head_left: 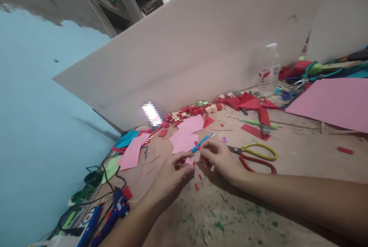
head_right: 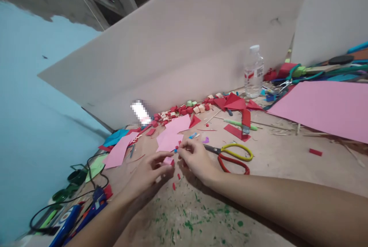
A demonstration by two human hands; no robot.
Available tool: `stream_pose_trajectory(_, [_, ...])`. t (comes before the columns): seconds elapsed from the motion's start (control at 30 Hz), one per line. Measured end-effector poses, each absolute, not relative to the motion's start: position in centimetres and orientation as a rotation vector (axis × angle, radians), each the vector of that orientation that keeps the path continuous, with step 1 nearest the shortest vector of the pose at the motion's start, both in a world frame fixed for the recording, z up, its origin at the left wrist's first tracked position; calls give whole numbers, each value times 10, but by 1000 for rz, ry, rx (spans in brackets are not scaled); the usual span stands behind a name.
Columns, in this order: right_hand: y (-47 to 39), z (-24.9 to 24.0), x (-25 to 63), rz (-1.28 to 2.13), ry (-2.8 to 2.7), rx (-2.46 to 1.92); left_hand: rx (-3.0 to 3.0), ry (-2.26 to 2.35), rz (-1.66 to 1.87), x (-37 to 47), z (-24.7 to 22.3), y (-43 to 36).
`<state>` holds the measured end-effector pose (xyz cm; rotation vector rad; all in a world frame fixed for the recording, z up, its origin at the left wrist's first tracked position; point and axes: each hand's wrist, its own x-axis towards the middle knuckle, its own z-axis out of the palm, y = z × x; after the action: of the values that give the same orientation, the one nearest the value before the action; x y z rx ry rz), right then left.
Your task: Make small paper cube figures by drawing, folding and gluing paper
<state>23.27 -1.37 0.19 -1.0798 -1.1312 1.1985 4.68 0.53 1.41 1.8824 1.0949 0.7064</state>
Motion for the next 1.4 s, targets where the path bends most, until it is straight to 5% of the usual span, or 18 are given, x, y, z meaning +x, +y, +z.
stream_pose_trajectory(0.33, [-18,5,231,955,-1583,-1237,1135,965,979,25,-14,0])
stream_pose_trajectory(0.47, [-18,5,232,698,-1857,-1214,1100,910,1027,23,-15,1])
stream_pose_trajectory(1.4, [-17,-1,228,680,-2048,-1242,1234,983,1011,25,-12,-3])
